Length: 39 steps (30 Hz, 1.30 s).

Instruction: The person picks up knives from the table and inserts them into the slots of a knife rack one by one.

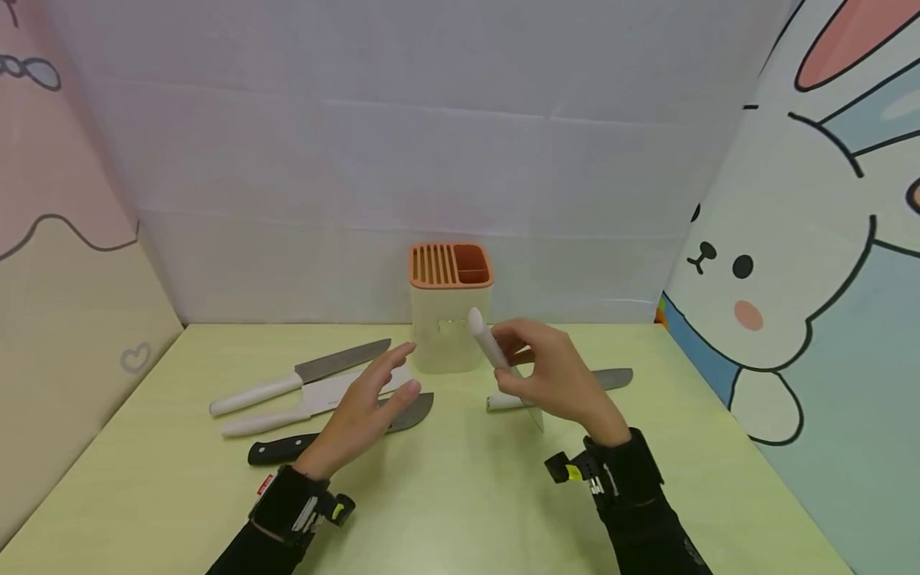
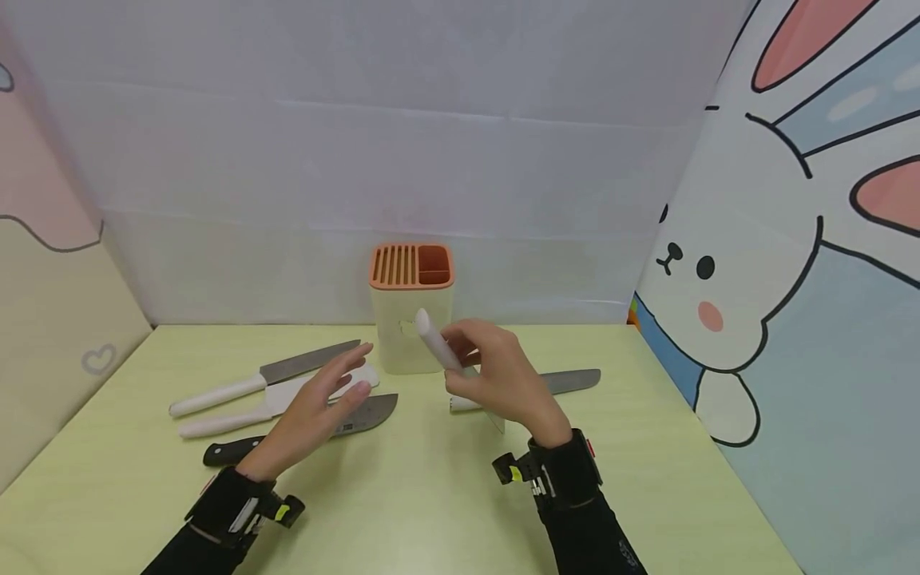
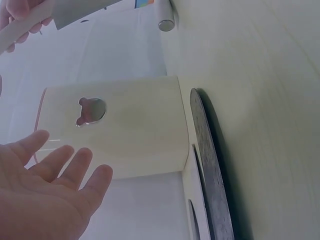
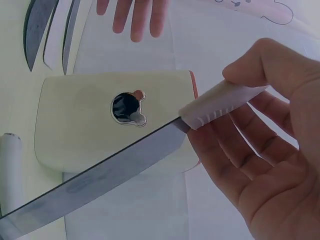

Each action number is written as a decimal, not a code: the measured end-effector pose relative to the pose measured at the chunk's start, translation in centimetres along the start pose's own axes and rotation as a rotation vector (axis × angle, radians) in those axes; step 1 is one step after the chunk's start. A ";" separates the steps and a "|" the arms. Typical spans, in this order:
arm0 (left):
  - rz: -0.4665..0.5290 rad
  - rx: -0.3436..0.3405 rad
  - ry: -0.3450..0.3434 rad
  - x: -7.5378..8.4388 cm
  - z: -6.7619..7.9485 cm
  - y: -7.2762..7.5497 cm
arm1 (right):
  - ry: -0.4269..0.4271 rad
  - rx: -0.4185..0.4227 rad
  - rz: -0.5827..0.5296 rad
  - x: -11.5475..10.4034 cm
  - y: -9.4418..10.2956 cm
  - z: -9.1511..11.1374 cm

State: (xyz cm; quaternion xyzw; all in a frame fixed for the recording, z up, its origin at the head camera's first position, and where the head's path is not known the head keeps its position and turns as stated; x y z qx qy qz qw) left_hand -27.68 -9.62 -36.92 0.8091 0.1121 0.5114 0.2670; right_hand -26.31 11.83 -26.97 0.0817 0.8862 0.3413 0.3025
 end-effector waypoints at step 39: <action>-0.003 0.025 0.005 0.5 -0.2 0.5 | -0.227 0.260 -0.452 0.9 -0.7 -0.8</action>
Point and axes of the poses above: each hand's wrist, its own z-axis away from the middle knuckle, its own y-axis out of the back of the hand, x = y × z, the point moved 8 cm from there along -z, towards the middle knuckle, and after that the axes turned 5 degrees about y, right-handed, at the moved point
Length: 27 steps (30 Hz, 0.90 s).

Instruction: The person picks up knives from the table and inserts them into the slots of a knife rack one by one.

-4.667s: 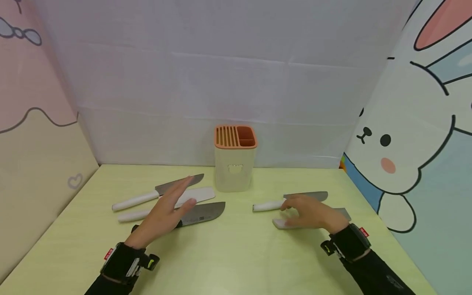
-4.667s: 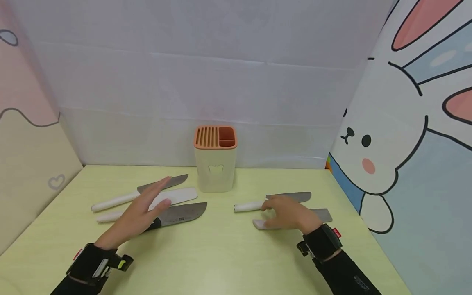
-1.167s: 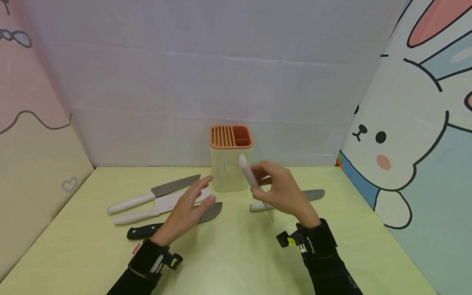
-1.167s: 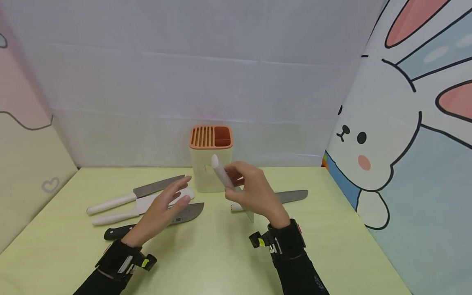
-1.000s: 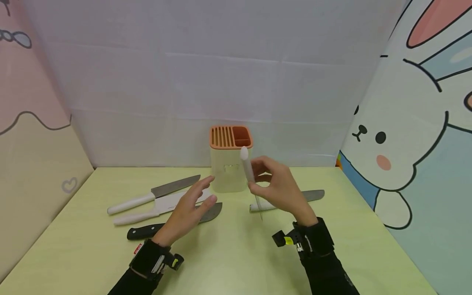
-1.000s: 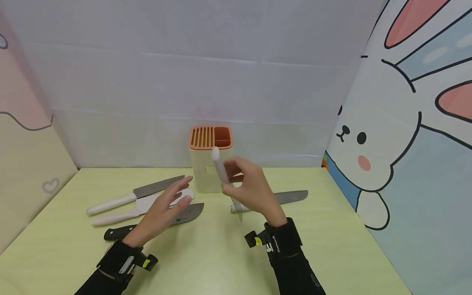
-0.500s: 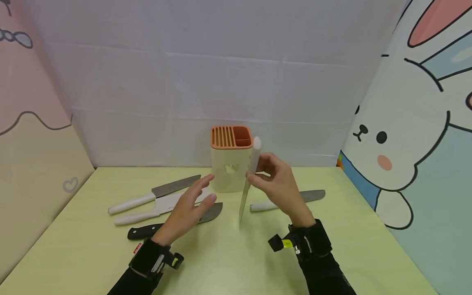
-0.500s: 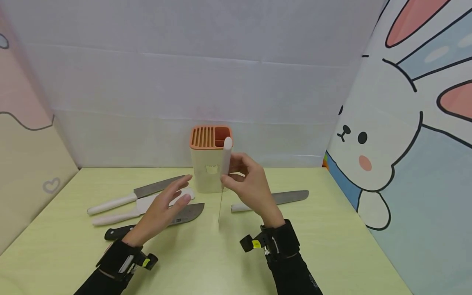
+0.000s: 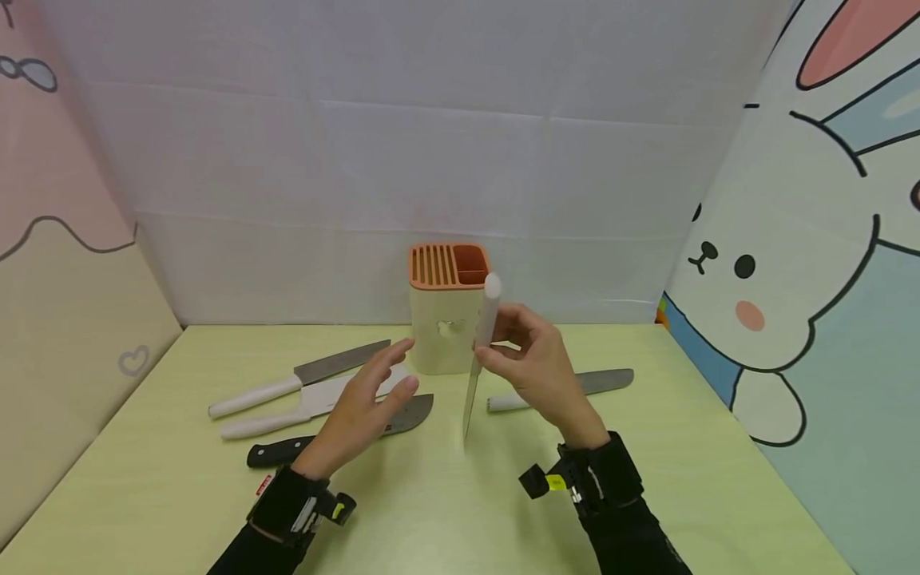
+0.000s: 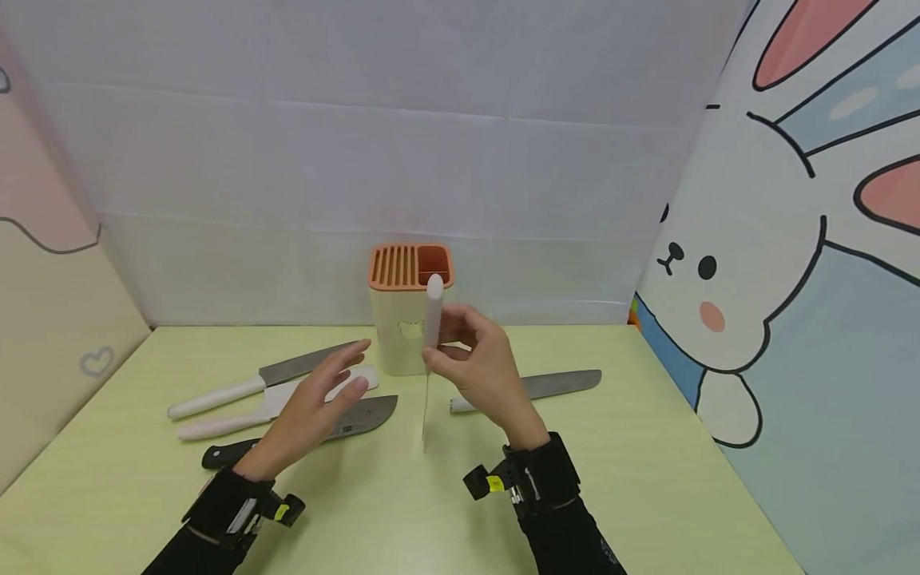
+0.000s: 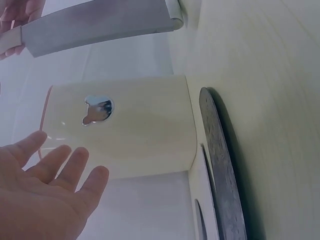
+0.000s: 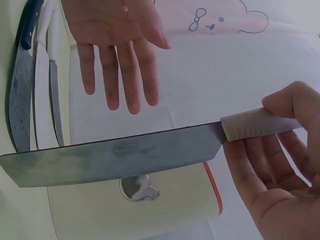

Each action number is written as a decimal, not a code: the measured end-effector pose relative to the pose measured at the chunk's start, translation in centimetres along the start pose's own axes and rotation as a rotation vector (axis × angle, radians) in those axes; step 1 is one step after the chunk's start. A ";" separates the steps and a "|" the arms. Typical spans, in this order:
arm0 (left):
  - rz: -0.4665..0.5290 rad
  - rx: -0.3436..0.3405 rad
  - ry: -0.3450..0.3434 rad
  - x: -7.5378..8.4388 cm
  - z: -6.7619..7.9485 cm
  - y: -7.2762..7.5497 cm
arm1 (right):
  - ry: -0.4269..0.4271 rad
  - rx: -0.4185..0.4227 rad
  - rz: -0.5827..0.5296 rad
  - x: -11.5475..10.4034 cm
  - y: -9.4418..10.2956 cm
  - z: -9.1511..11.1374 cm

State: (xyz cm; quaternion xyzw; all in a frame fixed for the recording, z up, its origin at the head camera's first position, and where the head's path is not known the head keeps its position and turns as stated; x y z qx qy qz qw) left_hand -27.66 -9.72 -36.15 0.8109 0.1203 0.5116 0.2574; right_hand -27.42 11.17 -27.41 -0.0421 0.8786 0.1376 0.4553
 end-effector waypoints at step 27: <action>0.183 0.013 -0.130 10.1 -3.0 1.4 | 0.008 -0.024 -0.012 -1.9 -1.0 0.2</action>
Point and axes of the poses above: each hand's wrist, its own z-axis away from the middle knuckle, its own y-axis out of the back of the hand, x = y × z, the point moved 8 cm from there along -z, towards the middle knuckle, and after that the axes turned 5 degrees about y, right-handed, at the moved point
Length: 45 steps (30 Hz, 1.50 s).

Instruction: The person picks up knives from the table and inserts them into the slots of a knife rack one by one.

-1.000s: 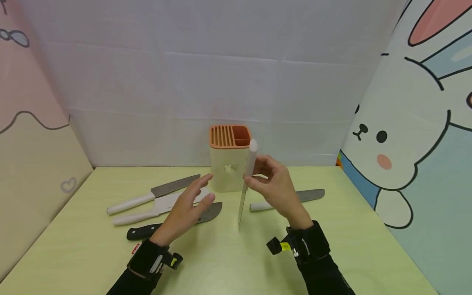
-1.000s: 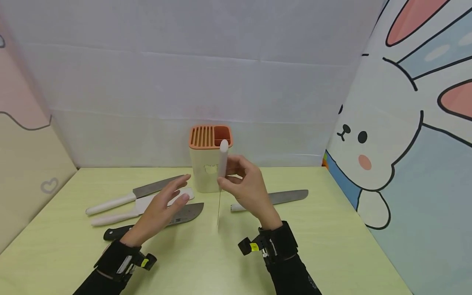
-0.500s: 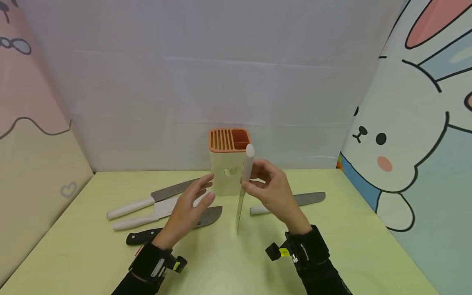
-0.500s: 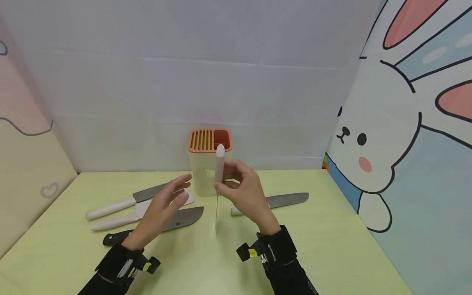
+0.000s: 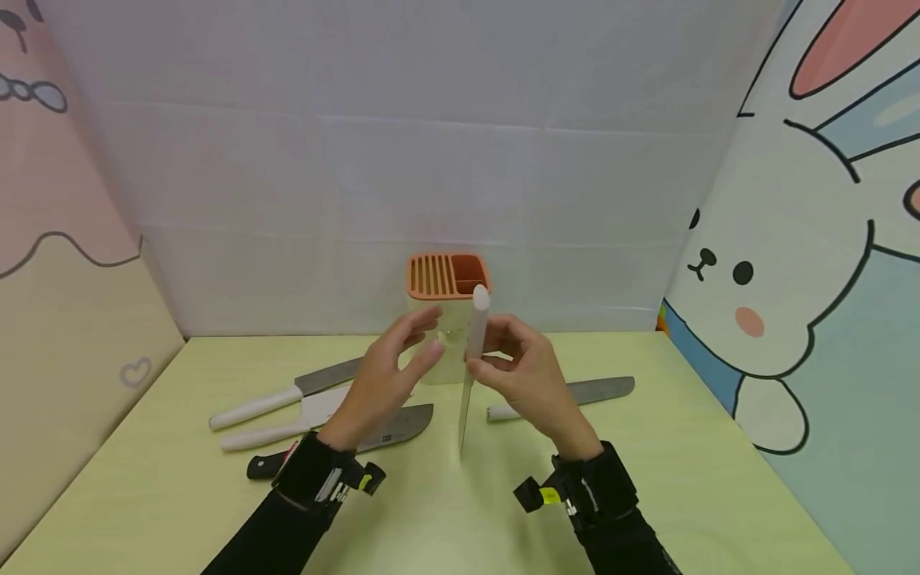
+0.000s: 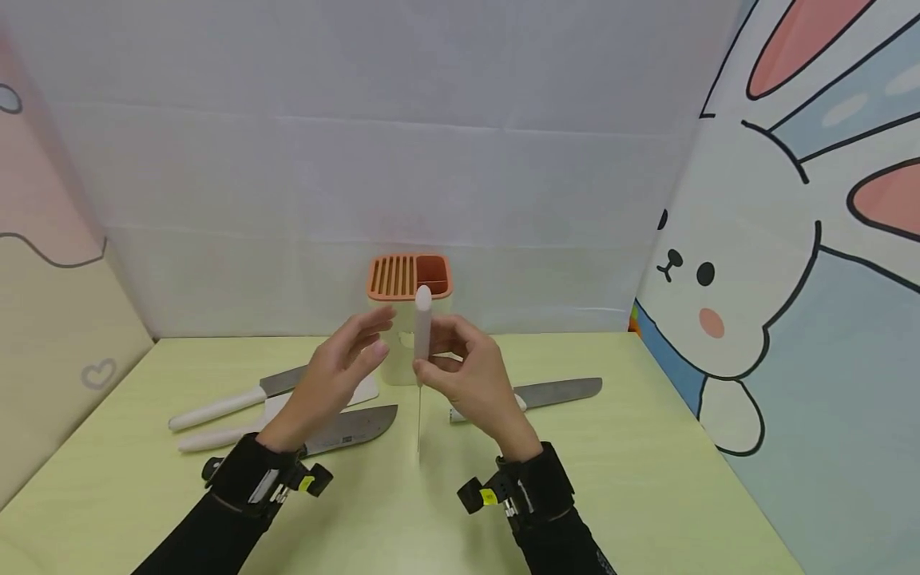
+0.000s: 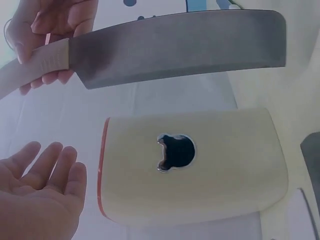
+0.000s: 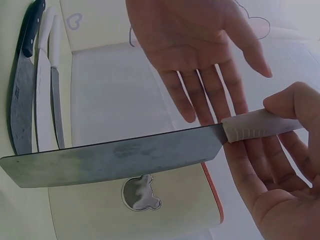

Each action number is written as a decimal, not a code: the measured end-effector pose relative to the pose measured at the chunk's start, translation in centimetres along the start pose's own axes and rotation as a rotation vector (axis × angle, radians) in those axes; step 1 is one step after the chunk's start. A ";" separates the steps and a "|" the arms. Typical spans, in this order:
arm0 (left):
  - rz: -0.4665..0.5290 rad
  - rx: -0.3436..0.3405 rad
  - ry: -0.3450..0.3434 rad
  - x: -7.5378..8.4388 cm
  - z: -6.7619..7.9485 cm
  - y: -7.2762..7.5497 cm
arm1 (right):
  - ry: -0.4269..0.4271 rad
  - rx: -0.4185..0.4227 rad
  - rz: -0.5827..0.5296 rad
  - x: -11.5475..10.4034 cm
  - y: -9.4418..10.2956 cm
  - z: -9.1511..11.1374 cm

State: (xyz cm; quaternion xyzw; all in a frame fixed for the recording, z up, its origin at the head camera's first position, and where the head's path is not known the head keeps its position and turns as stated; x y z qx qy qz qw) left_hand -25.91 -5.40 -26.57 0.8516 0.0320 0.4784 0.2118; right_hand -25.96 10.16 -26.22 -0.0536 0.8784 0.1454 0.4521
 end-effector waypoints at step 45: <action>-0.033 0.094 -0.163 5.8 -3.1 -0.8 | 0.018 0.021 0.065 -0.9 -0.3 -0.5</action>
Point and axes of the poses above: each hand's wrist, its own z-axis away from the middle knuckle, its own y-axis out of the back of the hand, x = y × z, the point moved 8 cm from there along -z, towards the middle knuckle, and after that the axes turned 5 degrees about y, right-handed, at the moved point
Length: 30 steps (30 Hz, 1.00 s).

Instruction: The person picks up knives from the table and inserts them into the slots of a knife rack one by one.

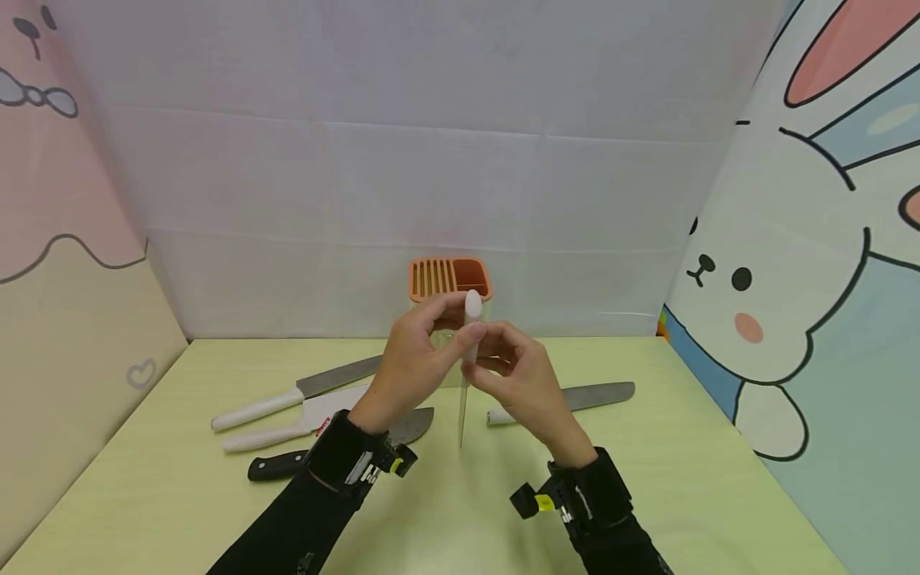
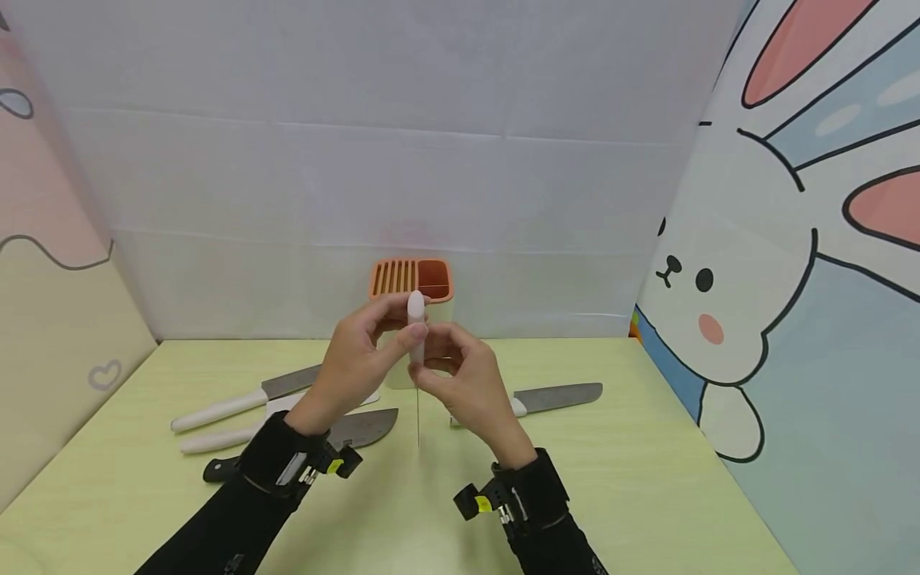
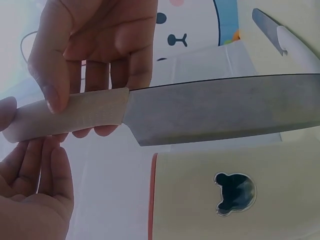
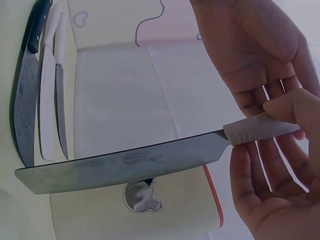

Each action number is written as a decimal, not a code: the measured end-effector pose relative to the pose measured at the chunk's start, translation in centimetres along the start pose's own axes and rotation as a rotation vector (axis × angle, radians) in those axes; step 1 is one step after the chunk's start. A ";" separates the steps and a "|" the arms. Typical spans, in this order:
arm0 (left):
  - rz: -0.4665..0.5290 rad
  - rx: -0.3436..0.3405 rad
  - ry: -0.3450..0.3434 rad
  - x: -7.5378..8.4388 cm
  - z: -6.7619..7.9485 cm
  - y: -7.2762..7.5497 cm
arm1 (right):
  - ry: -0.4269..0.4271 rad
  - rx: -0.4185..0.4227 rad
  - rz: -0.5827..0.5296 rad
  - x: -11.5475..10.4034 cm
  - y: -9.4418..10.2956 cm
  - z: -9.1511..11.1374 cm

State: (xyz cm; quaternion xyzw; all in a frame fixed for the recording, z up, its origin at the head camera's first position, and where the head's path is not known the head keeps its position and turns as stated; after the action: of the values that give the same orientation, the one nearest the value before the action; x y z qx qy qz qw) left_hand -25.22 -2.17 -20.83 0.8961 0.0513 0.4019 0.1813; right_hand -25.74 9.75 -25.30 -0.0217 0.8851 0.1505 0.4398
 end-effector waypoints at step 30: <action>0.008 0.023 -0.057 1.7 -2.4 2.5 | 0.158 0.004 0.292 3.1 1.0 1.7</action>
State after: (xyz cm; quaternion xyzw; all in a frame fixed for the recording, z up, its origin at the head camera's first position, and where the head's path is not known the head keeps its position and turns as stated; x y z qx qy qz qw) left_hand -25.96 -3.45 -17.27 0.9094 0.0470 0.3765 0.1705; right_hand -26.48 11.48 -28.50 0.0965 0.9110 0.2089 0.3423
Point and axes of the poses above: each hand's wrist, its own z-axis away from the middle knuckle, its own y-axis out of the back of the hand, x = y × z, the point moved 8 cm from there along -z, towards the middle knuckle, and after that the axes turned 5 degrees about y, right-handed, at the moved point
